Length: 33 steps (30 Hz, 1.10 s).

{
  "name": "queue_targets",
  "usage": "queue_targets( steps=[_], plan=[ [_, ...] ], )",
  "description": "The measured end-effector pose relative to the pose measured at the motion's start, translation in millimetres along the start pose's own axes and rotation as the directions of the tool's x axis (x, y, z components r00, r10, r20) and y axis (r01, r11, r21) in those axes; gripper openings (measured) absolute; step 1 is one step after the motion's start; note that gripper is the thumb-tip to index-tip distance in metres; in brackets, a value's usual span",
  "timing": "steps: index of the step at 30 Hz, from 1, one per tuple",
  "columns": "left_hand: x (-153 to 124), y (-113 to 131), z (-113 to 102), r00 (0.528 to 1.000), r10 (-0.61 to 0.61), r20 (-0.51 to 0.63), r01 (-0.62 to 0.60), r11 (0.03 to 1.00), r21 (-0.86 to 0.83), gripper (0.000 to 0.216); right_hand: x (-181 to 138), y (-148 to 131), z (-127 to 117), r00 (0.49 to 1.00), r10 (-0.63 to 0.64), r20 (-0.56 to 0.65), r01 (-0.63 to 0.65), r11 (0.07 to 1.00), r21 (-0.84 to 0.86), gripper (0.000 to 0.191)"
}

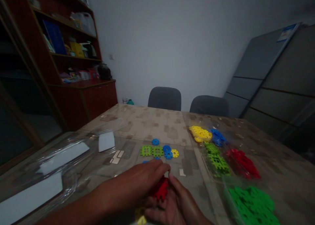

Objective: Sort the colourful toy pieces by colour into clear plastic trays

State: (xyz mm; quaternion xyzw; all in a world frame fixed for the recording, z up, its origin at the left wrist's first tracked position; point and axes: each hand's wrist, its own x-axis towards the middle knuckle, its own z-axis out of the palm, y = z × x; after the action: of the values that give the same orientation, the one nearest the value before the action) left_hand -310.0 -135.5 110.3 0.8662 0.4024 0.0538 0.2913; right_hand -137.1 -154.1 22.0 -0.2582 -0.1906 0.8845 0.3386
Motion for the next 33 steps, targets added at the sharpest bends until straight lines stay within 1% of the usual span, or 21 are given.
queue_targets(
  steps=[3, 5, 7, 10, 12, 14, 15, 16, 17, 18, 19, 20, 21, 22, 23, 24, 25, 26, 28, 31, 33],
  plan=[
    [-3.3, 1.9, -2.4, 0.999, 0.042, -0.024, -0.044, 0.997, -0.059, 0.083, 3.9, 1.2, -1.1, 1.000, -0.008, -0.007, 0.008, 0.999, 0.043, 0.068],
    [-6.6, -1.9, -7.5, 0.998, 0.057, -0.032, -0.059, 0.996, -0.071, 0.089, 4.8, 3.1, -2.3, 1.000, -0.005, -0.026, 0.006, 0.999, 0.039, 0.065],
    [-9.7, -9.1, -14.5, 0.997, 0.047, -0.069, -0.049, 0.998, -0.040, 0.080, 4.5, 4.5, -3.0, 0.999, -0.023, -0.033, 0.022, 1.000, -0.008, 0.063],
    [-11.2, -25.7, -24.0, 0.980, 0.033, -0.194, -0.023, 0.998, 0.052, 0.060, -0.4, 0.0, -0.8, 0.993, -0.118, -0.031, 0.114, 0.986, -0.122, 0.056],
    [-9.6, -38.5, -27.4, 0.965, 0.033, -0.259, -0.005, 0.994, 0.108, 0.055, -9.1, -12.4, 3.1, 0.980, -0.195, -0.049, 0.179, 0.957, -0.228, 0.051],
    [-6.8, -49.6, -28.2, 0.956, 0.039, -0.289, 0.003, 0.990, 0.142, 0.053, -23.2, -36.3, 6.6, 0.949, -0.304, -0.088, 0.247, 0.885, -0.395, 0.046],
    [-5.3, -53.7, -28.0, 0.955, 0.041, -0.294, 0.004, 0.989, 0.150, 0.053, -32.1, -53.0, 6.8, 0.915, -0.386, -0.116, 0.282, 0.819, -0.501, 0.046],
    [-4.0, -56.5, -27.8, 0.956, 0.046, -0.289, -0.001, 0.988, 0.153, 0.053, -42.1, -72.7, 4.9, 0.872, -0.471, -0.135, 0.301, 0.732, -0.612, 0.045],
    [-2.9, -58.0, -27.6, 0.957, 0.056, -0.283, -0.012, 0.988, 0.152, 0.052, -52.7, -94.7, 0.5, 0.797, -0.576, -0.181, 0.295, 0.632, -0.717, 0.044],
    [-2.0, -58.3, -27.6, 0.960, 0.066, -0.274, -0.026, 0.989, 0.147, 0.050, -63.6, -118.4, -6.9, 0.713, -0.666, -0.219, 0.258, 0.541, -0.801, 0.044],
    [-1.4, -57.7, -27.7, 0.963, 0.074, -0.261, -0.038, 0.990, 0.139, 0.049, -74.4, -142.9, -17.5, 0.620, -0.748, -0.236, 0.225, 0.458, -0.860, 0.044],
    [-0.8, -56.5, -28.0, 0.965, 0.080, -0.248, -0.049, 0.990, 0.129, 0.047, -84.8, -167.1, -30.8, 0.542, -0.806, -0.240, 0.175, 0.387, -0.905, 0.045],
    [-0.5, -55.1, -28.3, 0.968, 0.081, -0.239, -0.053, 0.992, 0.119, 0.046, -94.3, -189.9, -46.3, 0.476, -0.847, -0.236, 0.106, 0.322, -0.941, 0.045],
    [-0.2, -53.9, -28.6, 0.969, 0.073, -0.235, -0.048, 0.993, 0.108, 0.046, -102.7, -210.4, -63.2, 0.383, -0.899, -0.215, 0.033, 0.246, -0.969, 0.044],
    [0.0, -53.1, -28.7, 0.971, 0.062, -0.231, -0.040, 0.994, 0.100, 0.046, -109.7, -228.1, -80.5, 0.317, -0.928, -0.196, -0.032, 0.197, -0.980, 0.042],
    [0.1, -52.9, -28.7, 0.973, 0.052, -0.227, -0.031, 0.995, 0.093, 0.047, -115.2, -242.3, -97.3, 0.281, -0.936, -0.213, -0.076, 0.199, -0.977, 0.040],
    [0.3, -53.5, -28.5, 0.973, 0.044, -0.225, -0.024, 0.996, 0.089, 0.048, -119.4, -253.3, -112.8, 0.275, -0.935, -0.226, -0.113, 0.202, -0.973, 0.038],
    [0.4, -54.8, -28.2, 0.974, 0.039, -0.223, -0.020, 0.996, 0.087, 0.049, -122.3, -261.0, -126.5, 0.279, -0.931, -0.237, -0.150, 0.201, -0.968, 0.035],
    [0.7, -59.8, -27.3, 0.976, 0.040, -0.213, -0.020, 0.996, 0.091, 0.048, -125.5, -269.2, -147.5, 0.299, -0.922, -0.247, -0.219, 0.185, -0.958, 0.029],
    [1.2, -70.0, -25.6, 0.977, 0.047, -0.210, -0.024, 0.994, 0.109, 0.047, -126.8, -271.4, -165.3, 0.319, -0.925, -0.205, -0.312, 0.102, -0.945, 0.021],
    [1.9, -74.4, -24.8, 0.976, 0.043, -0.211, -0.019, 0.993, 0.117, 0.048, -125.9, -270.4, -171.5, 0.348, -0.924, -0.162, -0.352, 0.032, -0.936, 0.019]
  ],
)
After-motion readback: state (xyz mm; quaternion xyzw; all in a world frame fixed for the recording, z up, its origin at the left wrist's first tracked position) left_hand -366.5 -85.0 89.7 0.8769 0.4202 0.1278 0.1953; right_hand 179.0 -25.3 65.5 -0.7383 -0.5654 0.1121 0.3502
